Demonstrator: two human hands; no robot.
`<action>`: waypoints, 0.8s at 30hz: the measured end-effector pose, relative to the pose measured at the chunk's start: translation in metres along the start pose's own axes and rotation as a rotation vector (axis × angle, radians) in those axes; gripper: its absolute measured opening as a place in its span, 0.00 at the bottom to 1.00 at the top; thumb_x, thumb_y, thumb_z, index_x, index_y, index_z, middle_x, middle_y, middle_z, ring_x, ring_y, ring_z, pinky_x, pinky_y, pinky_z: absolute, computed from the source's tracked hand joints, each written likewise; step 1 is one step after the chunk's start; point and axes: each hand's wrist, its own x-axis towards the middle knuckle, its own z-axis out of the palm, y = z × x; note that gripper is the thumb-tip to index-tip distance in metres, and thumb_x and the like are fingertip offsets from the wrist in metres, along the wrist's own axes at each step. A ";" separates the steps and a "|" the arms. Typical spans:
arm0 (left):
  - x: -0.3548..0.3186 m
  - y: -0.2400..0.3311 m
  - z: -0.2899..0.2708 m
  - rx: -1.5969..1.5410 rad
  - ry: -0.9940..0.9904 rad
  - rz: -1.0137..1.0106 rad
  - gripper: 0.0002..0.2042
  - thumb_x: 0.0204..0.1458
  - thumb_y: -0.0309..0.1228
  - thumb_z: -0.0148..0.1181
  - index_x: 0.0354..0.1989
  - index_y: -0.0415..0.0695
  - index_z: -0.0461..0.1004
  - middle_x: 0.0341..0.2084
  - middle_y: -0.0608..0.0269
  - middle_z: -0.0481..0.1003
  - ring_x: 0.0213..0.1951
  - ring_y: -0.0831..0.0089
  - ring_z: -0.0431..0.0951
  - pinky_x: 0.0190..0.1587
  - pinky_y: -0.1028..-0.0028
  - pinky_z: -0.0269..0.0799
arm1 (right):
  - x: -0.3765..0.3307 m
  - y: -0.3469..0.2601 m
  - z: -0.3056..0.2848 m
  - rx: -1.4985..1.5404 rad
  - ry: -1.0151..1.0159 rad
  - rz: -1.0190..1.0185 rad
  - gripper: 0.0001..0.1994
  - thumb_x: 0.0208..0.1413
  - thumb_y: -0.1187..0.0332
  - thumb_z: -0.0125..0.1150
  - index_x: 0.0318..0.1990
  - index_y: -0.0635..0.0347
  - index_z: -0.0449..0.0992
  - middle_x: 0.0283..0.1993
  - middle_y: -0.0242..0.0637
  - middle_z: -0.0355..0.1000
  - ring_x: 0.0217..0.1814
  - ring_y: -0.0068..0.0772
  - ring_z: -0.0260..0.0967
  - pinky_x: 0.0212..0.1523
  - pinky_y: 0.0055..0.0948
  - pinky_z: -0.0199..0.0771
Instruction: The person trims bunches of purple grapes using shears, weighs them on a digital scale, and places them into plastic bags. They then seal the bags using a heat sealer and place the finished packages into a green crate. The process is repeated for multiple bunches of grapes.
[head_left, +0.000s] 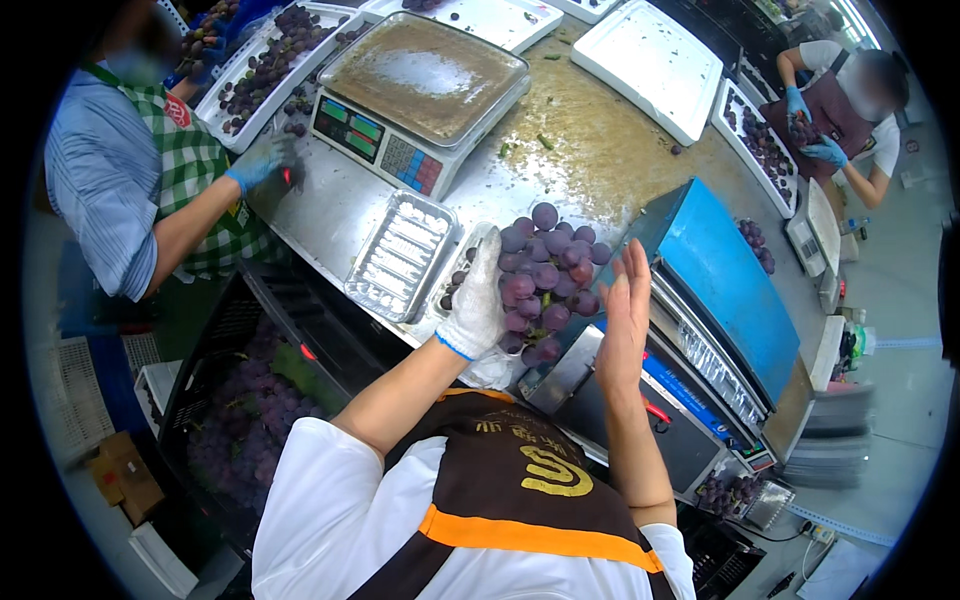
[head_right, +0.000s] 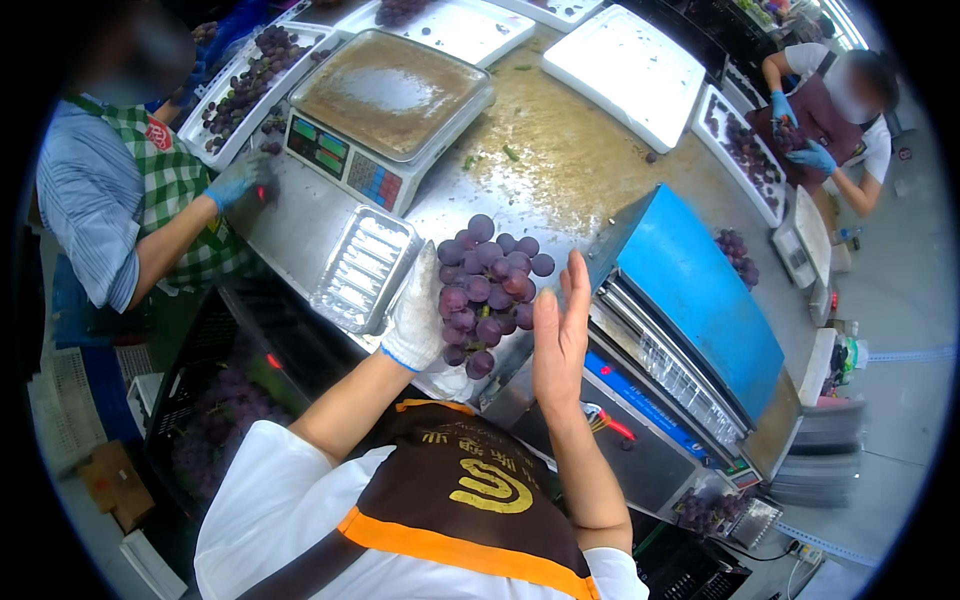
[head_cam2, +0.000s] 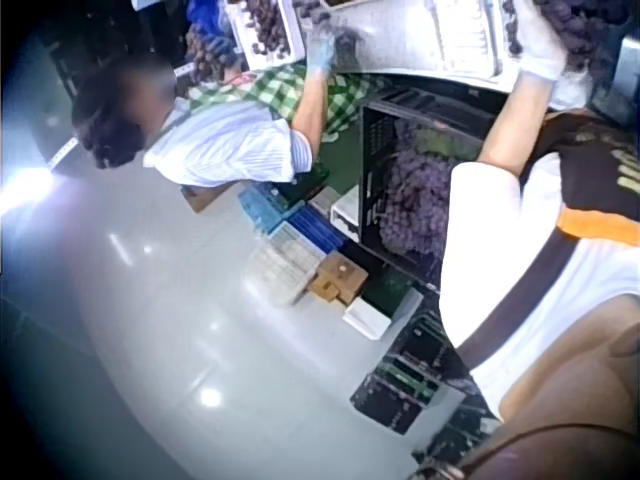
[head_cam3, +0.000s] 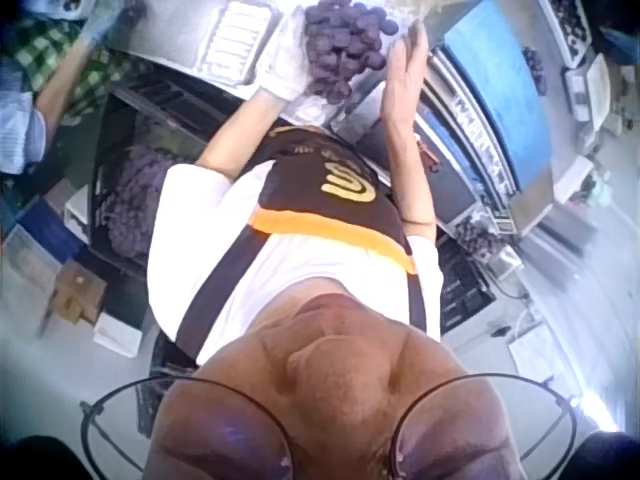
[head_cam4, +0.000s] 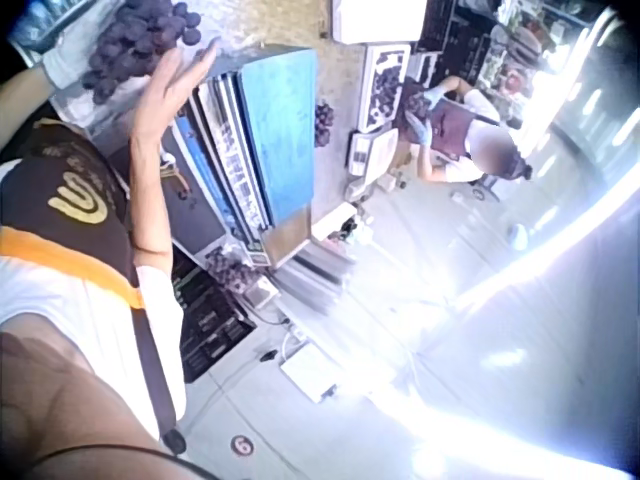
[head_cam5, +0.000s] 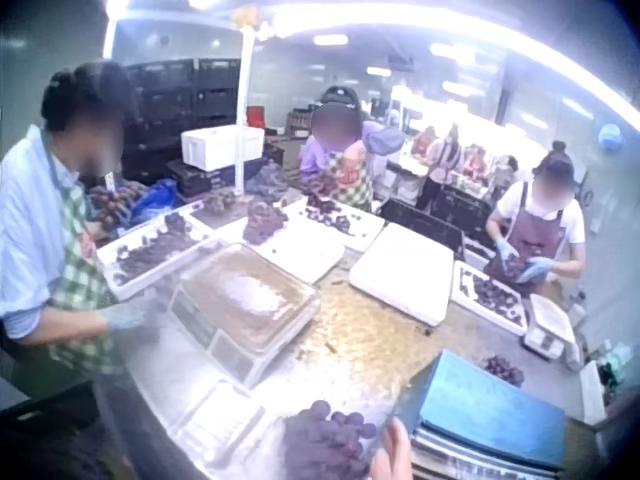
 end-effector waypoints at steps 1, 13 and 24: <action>0.003 -0.003 -0.002 0.028 0.036 -0.025 0.34 0.59 0.60 0.33 0.64 0.47 0.56 0.58 0.55 0.64 0.54 0.64 0.70 0.53 0.63 0.70 | 0.004 0.002 0.000 0.101 0.032 0.083 0.32 0.63 0.50 0.44 0.69 0.58 0.48 0.70 0.50 0.45 0.73 0.43 0.42 0.67 0.39 0.47; 0.010 -0.017 0.015 0.195 0.193 -0.086 0.28 0.62 0.53 0.36 0.63 0.47 0.57 0.54 0.57 0.67 0.51 0.69 0.70 0.55 0.66 0.67 | 0.019 0.010 -0.015 0.433 -0.017 0.280 0.26 0.62 0.54 0.47 0.61 0.62 0.62 0.59 0.42 0.64 0.60 0.37 0.63 0.61 0.35 0.62; -0.016 0.010 0.052 0.316 0.154 0.071 0.29 0.62 0.54 0.35 0.62 0.45 0.58 0.53 0.59 0.67 0.53 0.70 0.68 0.58 0.67 0.62 | 0.024 0.023 -0.020 0.998 -0.193 0.416 0.22 0.64 0.55 0.42 0.60 0.59 0.63 0.59 0.42 0.66 0.60 0.40 0.64 0.61 0.41 0.64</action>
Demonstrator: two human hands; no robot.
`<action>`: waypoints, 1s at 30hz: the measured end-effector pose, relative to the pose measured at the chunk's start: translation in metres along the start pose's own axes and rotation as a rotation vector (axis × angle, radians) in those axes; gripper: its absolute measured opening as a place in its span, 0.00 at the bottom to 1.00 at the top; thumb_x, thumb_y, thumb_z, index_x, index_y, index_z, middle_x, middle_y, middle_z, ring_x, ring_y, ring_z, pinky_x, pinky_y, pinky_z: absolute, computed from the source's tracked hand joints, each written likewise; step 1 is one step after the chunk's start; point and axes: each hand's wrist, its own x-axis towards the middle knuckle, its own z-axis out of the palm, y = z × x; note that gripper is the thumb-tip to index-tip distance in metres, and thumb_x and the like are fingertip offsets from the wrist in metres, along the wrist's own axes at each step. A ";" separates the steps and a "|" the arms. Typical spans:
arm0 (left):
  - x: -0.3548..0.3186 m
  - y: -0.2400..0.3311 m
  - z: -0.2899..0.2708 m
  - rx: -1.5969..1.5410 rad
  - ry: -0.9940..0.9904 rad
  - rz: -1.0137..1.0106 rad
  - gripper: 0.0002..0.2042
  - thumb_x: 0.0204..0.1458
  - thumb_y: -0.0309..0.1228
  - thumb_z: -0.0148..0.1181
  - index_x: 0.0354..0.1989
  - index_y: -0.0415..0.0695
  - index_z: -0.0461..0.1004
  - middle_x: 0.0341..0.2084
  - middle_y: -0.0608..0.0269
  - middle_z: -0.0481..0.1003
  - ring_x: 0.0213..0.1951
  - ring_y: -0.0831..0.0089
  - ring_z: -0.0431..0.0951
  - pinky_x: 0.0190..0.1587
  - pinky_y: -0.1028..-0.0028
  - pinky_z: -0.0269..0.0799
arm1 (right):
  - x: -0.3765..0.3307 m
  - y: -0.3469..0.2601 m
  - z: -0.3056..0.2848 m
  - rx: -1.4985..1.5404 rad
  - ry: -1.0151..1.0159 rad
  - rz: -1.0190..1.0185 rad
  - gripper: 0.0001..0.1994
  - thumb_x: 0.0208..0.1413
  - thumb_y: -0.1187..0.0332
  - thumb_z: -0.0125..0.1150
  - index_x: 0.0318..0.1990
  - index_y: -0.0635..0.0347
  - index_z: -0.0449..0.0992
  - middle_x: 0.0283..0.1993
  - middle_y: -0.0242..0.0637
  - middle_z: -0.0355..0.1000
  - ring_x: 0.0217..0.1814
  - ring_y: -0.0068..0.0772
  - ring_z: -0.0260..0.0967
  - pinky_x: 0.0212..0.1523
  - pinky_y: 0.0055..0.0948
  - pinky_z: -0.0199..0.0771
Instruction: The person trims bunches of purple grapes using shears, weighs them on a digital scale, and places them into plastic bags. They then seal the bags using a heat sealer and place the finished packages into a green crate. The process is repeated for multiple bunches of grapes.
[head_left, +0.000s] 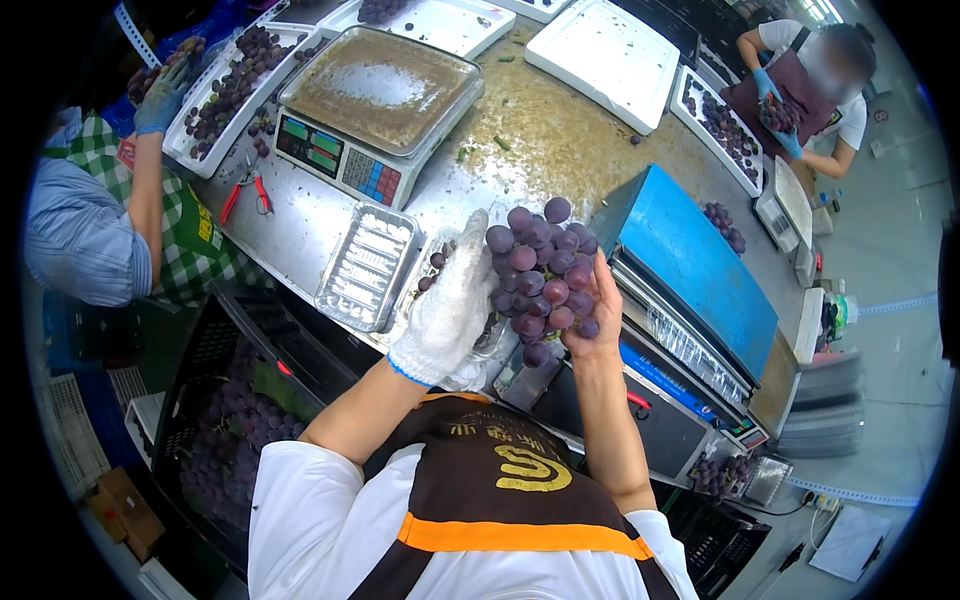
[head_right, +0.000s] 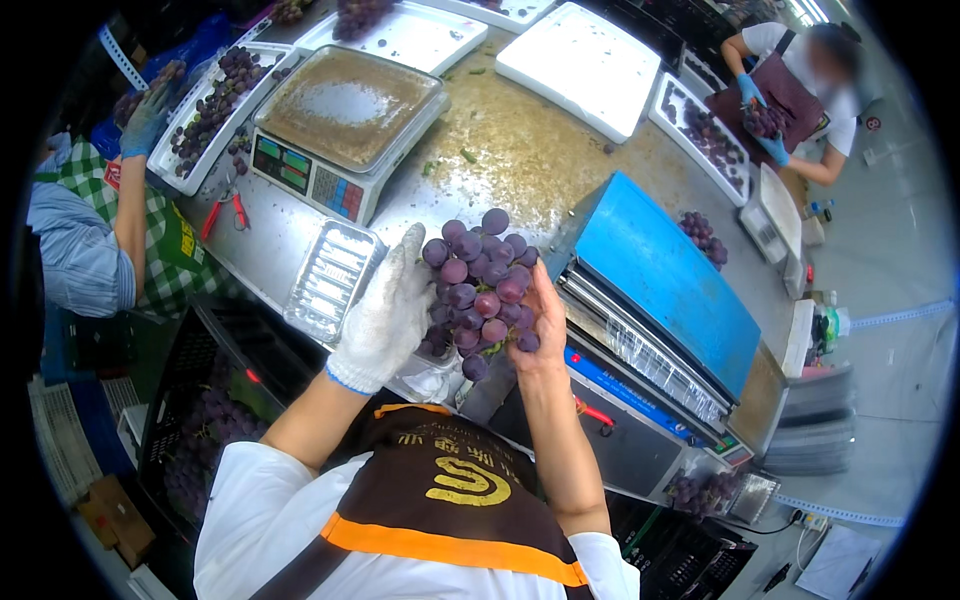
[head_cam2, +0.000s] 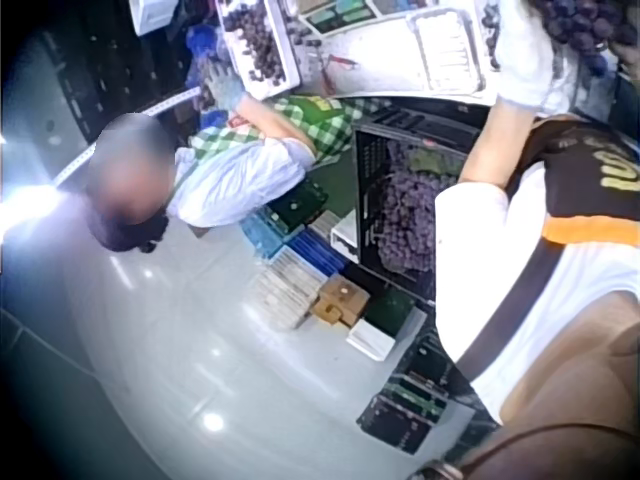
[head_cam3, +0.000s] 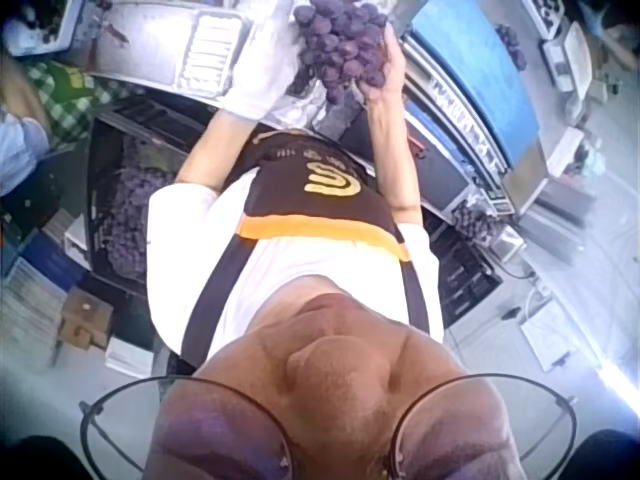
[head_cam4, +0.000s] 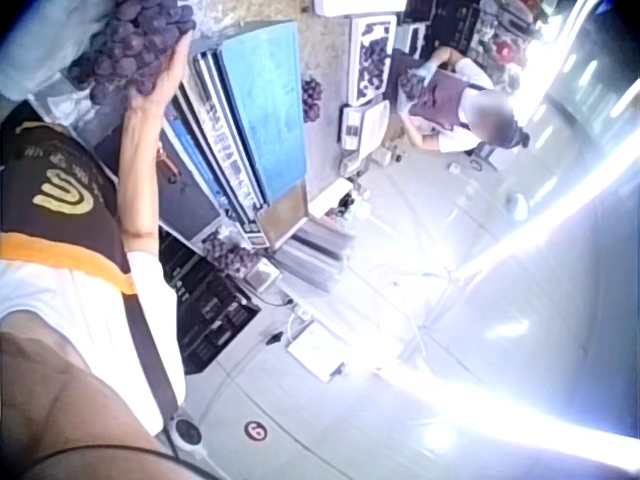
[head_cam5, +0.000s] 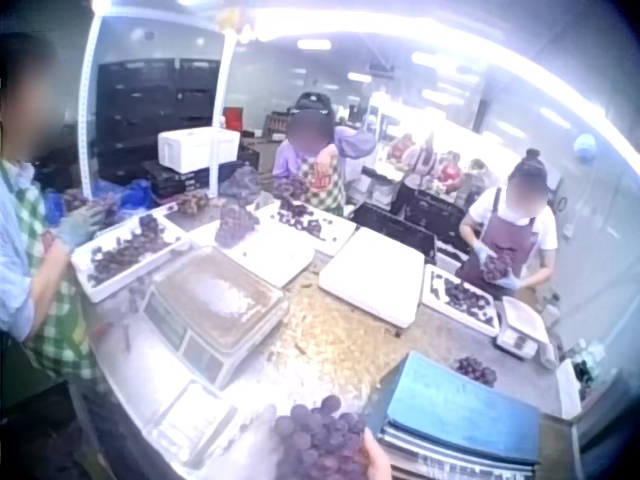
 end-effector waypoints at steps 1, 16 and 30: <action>-0.002 0.003 0.000 0.003 -0.037 -0.011 0.29 0.62 0.54 0.35 0.63 0.45 0.58 0.54 0.59 0.67 0.54 0.69 0.67 0.59 0.67 0.62 | 0.001 0.001 -0.002 0.026 0.002 0.010 0.23 0.64 0.55 0.42 0.60 0.59 0.63 0.59 0.42 0.66 0.60 0.40 0.64 0.61 0.41 0.64; -0.017 0.007 -0.013 -0.023 -0.142 -0.039 0.30 0.64 0.42 0.39 0.70 0.42 0.40 0.64 0.51 0.53 0.65 0.62 0.55 0.65 0.63 0.51 | -0.007 0.011 -0.010 0.130 0.009 0.026 0.26 0.65 0.52 0.38 0.63 0.59 0.60 0.63 0.47 0.61 0.63 0.47 0.60 0.63 0.48 0.60; -0.019 -0.030 -0.033 0.333 -0.056 0.174 0.39 0.58 0.28 0.48 0.69 0.40 0.26 0.65 0.49 0.48 0.63 0.64 0.57 0.64 0.68 0.53 | -0.029 0.028 0.009 -0.353 0.089 -0.190 0.28 0.62 0.55 0.46 0.64 0.61 0.56 0.62 0.42 0.62 0.62 0.37 0.62 0.62 0.35 0.61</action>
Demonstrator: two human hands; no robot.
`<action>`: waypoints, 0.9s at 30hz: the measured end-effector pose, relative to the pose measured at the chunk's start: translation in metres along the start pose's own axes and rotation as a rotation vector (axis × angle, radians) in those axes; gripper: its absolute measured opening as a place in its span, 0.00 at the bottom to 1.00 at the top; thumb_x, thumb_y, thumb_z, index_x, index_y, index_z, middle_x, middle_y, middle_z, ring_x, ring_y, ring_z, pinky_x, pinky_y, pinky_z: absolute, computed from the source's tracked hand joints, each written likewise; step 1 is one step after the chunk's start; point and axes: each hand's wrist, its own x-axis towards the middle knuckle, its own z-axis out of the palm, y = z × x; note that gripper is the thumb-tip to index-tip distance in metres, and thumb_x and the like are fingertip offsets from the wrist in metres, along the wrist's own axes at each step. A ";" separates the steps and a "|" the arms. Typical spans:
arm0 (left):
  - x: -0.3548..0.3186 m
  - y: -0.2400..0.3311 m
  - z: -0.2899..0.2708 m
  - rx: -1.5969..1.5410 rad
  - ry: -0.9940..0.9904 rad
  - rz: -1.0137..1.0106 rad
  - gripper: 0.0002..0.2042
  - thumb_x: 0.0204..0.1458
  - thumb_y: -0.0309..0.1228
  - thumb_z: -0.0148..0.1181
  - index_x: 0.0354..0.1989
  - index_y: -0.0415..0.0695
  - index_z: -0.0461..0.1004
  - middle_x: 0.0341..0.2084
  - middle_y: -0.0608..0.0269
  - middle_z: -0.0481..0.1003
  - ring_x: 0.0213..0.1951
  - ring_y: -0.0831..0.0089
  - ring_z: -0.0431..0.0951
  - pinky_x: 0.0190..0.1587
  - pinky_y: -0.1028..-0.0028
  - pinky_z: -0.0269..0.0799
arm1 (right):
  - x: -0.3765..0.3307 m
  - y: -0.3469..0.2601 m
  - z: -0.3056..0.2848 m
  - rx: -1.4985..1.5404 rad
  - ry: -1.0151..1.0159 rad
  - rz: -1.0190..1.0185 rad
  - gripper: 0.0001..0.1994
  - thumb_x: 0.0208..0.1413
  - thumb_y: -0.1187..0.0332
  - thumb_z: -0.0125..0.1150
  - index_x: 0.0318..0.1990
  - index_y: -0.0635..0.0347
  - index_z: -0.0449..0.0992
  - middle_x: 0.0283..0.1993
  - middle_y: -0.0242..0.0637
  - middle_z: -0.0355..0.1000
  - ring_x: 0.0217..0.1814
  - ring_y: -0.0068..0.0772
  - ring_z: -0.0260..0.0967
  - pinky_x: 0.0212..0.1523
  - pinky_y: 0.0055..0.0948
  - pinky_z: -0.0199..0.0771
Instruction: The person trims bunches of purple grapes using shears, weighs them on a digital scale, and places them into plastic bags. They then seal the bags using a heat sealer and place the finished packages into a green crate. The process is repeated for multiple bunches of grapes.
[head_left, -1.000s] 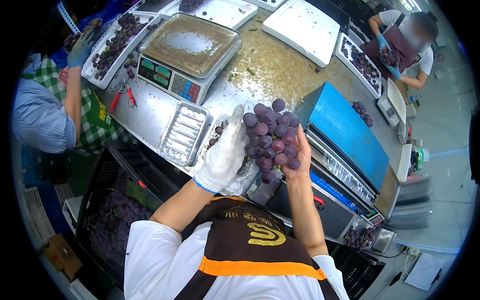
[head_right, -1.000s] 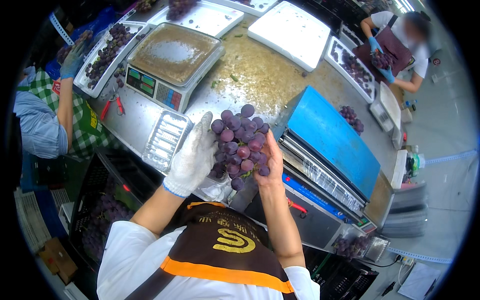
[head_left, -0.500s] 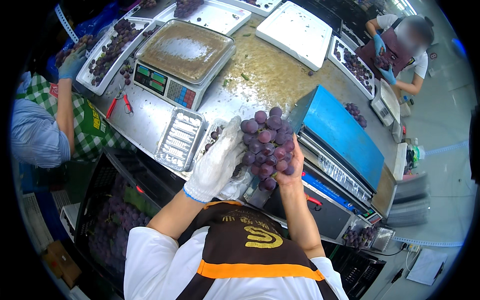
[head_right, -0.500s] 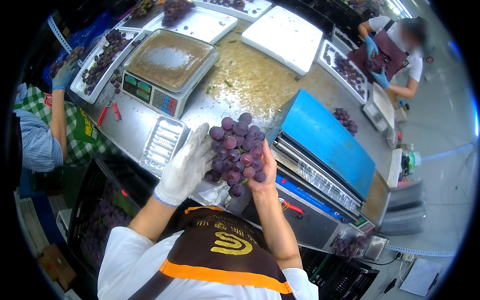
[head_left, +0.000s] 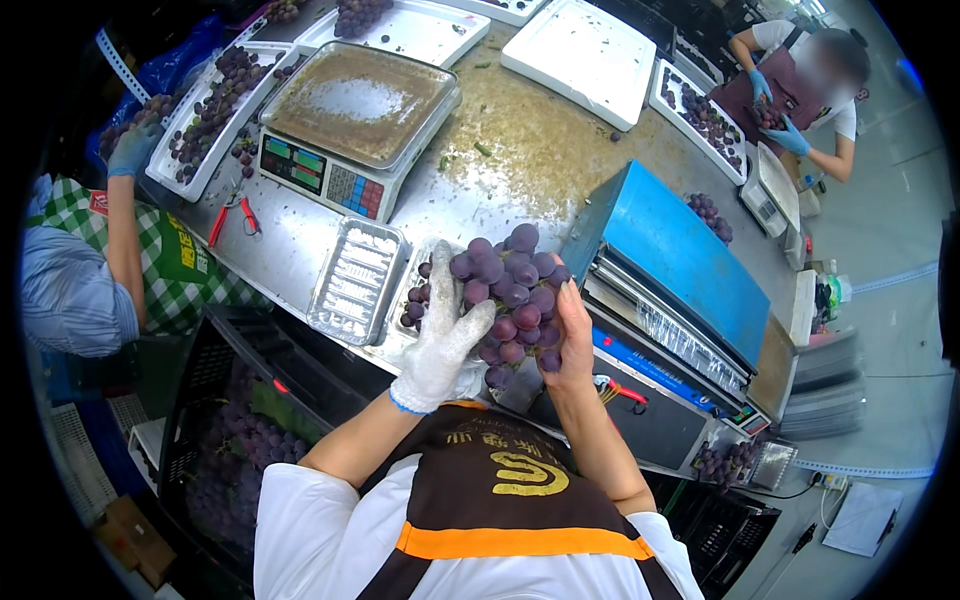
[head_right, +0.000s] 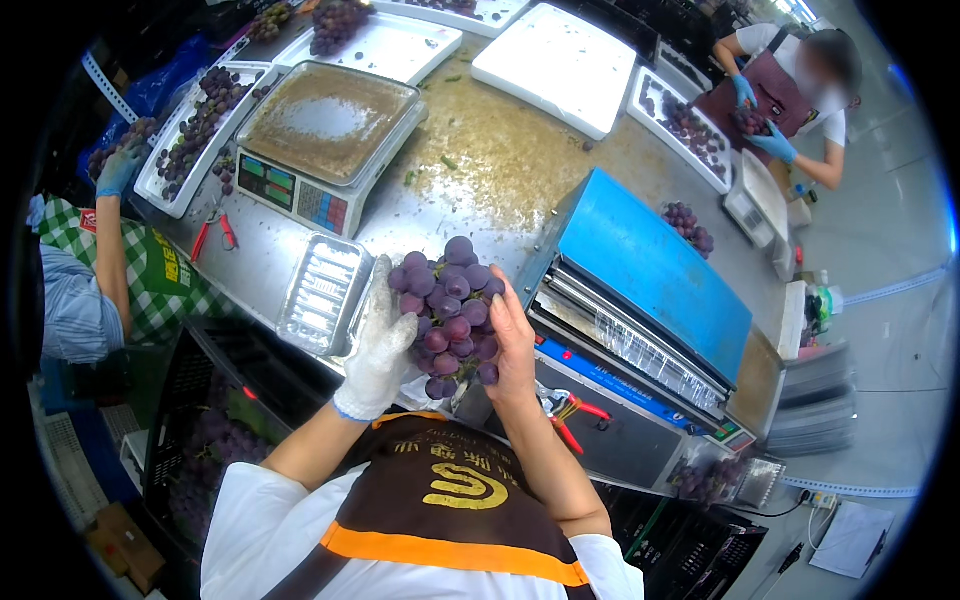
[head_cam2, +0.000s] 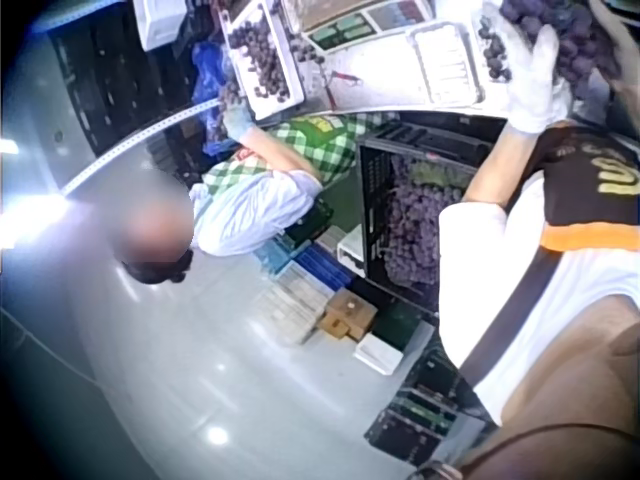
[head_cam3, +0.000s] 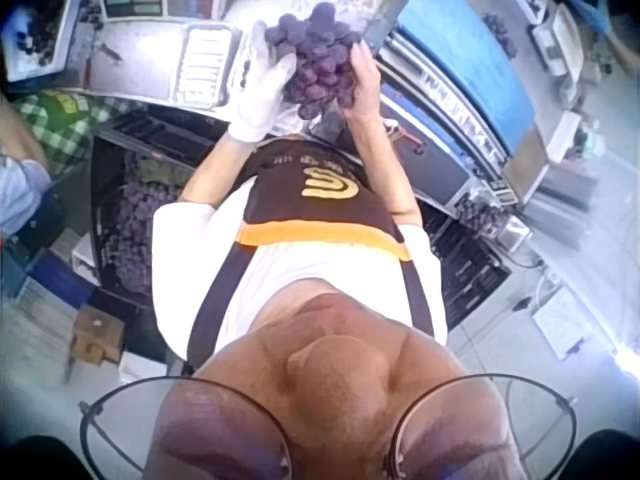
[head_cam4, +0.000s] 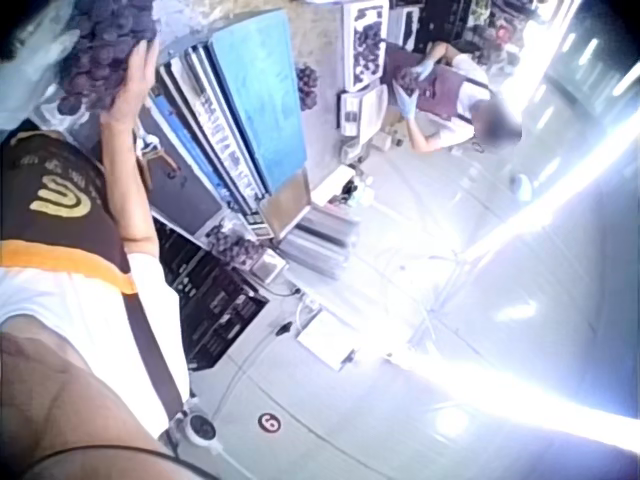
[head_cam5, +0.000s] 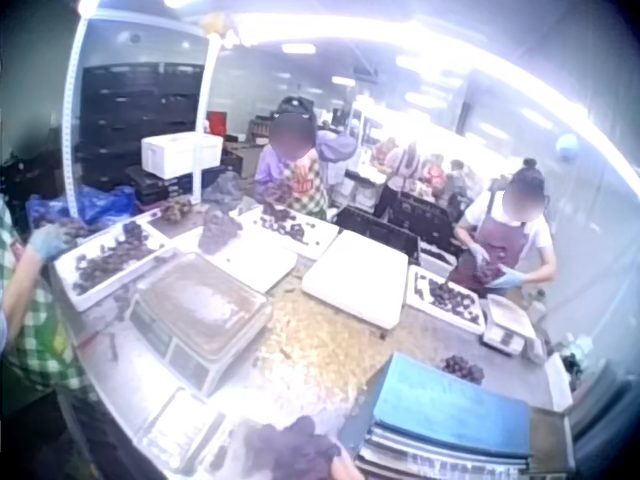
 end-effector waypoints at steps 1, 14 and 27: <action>0.001 -0.003 -0.002 -0.040 -0.009 -0.018 0.40 0.57 0.29 0.50 0.69 0.44 0.27 0.64 0.50 0.49 0.62 0.63 0.58 0.62 0.66 0.57 | -0.003 -0.001 0.004 -0.068 0.011 -0.033 0.28 0.62 0.56 0.46 0.65 0.62 0.55 0.63 0.42 0.61 0.63 0.36 0.61 0.62 0.34 0.60; 0.005 -0.037 -0.015 -0.147 -0.114 0.164 0.52 0.47 0.35 0.64 0.69 0.45 0.27 0.63 0.51 0.52 0.62 0.61 0.59 0.61 0.63 0.59 | -0.022 0.018 0.000 -0.429 0.015 -0.309 0.29 0.61 0.66 0.46 0.67 0.71 0.49 0.71 0.50 0.43 0.73 0.40 0.43 0.70 0.36 0.42; 0.034 -0.055 -0.053 -0.943 -0.318 -0.250 0.25 0.63 0.45 0.35 0.63 0.43 0.51 0.60 0.56 0.58 0.60 0.63 0.62 0.59 0.61 0.64 | -0.045 -0.008 0.028 -0.440 -0.110 -0.320 0.32 0.63 0.56 0.43 0.69 0.64 0.43 0.71 0.47 0.42 0.73 0.46 0.42 0.68 0.47 0.46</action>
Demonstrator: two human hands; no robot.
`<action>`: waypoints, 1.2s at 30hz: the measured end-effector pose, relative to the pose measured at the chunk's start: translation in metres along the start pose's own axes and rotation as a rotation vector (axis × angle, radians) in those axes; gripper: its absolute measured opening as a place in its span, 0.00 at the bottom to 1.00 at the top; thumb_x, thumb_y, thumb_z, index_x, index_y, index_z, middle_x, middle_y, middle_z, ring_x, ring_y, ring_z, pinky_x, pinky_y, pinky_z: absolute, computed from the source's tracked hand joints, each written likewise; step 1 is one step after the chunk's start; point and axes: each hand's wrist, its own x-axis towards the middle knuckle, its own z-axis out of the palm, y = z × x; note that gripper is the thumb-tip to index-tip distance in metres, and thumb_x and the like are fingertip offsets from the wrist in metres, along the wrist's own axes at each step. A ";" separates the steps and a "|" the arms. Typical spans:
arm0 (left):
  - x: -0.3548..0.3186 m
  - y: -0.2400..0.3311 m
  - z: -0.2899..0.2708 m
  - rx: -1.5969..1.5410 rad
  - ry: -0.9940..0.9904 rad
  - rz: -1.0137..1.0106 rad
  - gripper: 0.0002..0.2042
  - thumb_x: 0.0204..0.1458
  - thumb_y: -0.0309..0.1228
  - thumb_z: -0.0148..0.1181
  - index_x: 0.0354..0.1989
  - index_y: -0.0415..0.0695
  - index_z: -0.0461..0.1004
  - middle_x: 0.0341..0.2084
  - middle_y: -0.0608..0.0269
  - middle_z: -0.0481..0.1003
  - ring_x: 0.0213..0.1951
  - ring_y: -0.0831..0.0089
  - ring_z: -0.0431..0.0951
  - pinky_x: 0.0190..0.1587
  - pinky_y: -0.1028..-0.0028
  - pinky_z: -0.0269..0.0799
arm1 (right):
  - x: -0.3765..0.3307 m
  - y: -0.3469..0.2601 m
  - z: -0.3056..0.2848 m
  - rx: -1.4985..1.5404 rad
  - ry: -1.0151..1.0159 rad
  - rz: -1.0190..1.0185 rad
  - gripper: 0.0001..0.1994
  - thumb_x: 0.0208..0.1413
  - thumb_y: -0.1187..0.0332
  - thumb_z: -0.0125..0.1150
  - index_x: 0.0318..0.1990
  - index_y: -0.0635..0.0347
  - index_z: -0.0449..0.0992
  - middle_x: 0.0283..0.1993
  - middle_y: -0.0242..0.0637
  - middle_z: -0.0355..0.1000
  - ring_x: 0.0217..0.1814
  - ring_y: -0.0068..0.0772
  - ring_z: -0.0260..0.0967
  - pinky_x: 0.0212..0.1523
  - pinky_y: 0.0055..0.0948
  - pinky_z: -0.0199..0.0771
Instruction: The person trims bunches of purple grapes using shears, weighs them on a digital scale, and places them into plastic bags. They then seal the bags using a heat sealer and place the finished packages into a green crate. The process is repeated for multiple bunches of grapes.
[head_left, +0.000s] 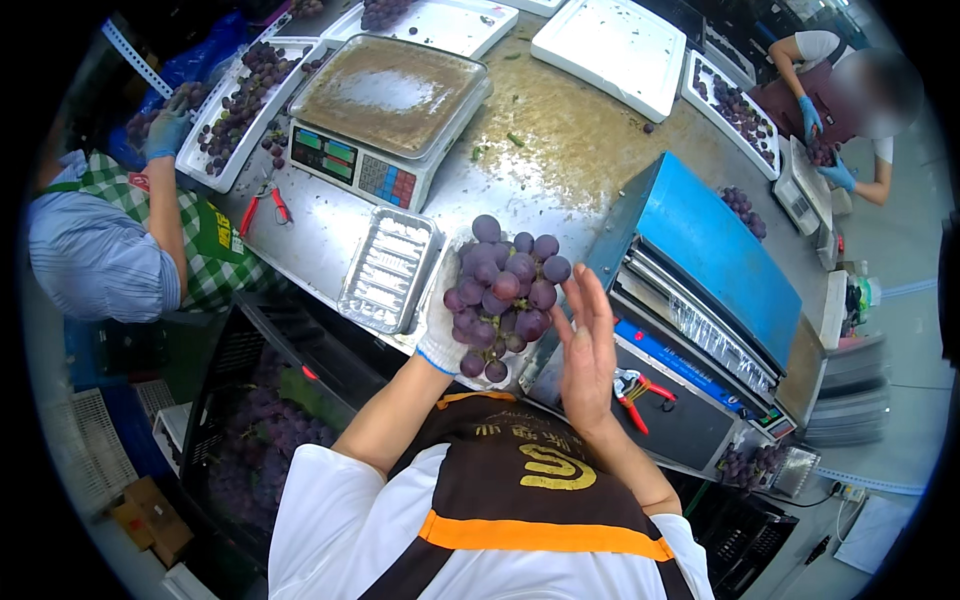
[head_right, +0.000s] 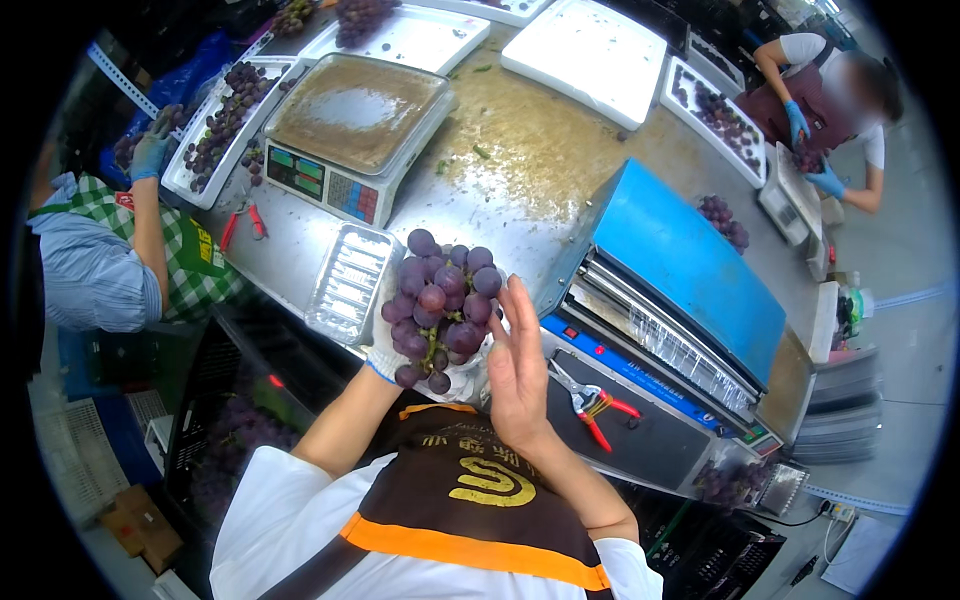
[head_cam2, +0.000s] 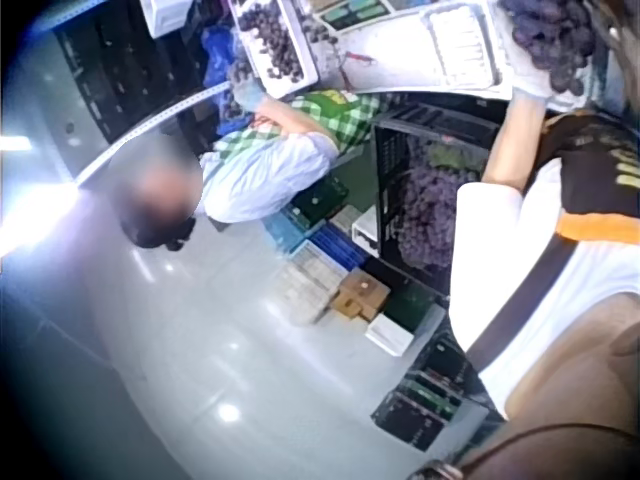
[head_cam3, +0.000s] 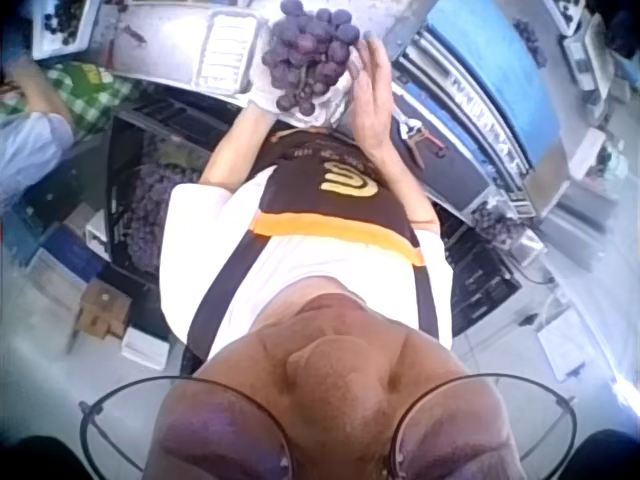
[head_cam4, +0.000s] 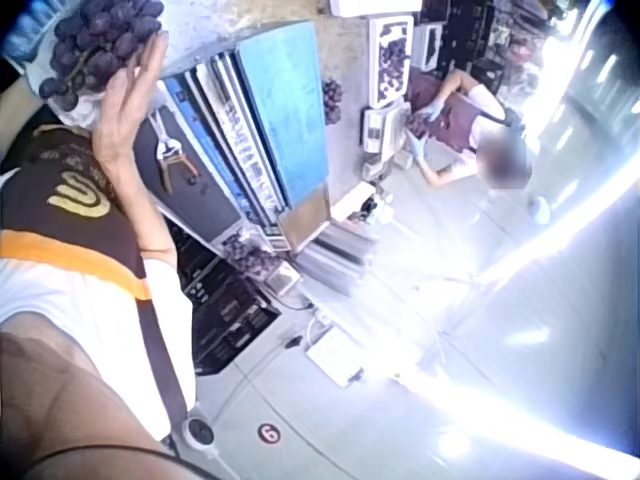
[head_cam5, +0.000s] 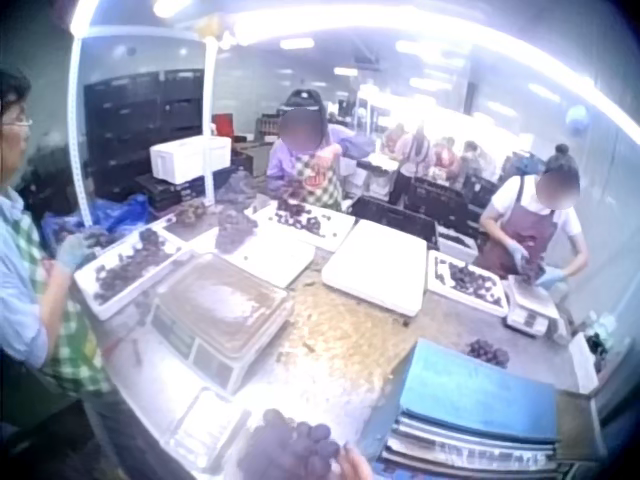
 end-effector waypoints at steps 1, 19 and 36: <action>0.005 0.005 -0.017 0.028 -0.127 -0.040 0.24 0.63 0.43 0.35 0.63 0.43 0.51 0.59 0.56 0.58 0.59 0.64 0.62 0.59 0.62 0.64 | 0.001 -0.001 -0.002 -0.001 -0.006 -0.006 0.32 0.63 0.56 0.43 0.68 0.64 0.44 0.71 0.48 0.42 0.73 0.46 0.43 0.68 0.47 0.48; 0.031 -0.083 0.051 0.347 0.036 0.035 0.19 0.64 0.41 0.37 0.57 0.42 0.60 0.55 0.55 0.65 0.57 0.62 0.66 0.59 0.63 0.66 | -0.011 0.001 -0.059 0.660 0.199 0.245 0.30 0.66 0.45 0.30 0.65 0.57 0.55 0.65 0.38 0.58 0.67 0.37 0.55 0.67 0.40 0.52; 0.091 -0.358 0.126 -0.211 -0.127 -0.425 0.24 0.60 0.48 0.45 0.54 0.40 0.61 0.35 0.58 0.66 0.33 0.64 0.71 0.31 0.67 0.72 | -0.143 -0.070 -0.312 0.745 0.216 0.404 0.25 0.66 0.48 0.34 0.62 0.52 0.59 0.57 0.35 0.64 0.57 0.30 0.62 0.55 0.40 0.63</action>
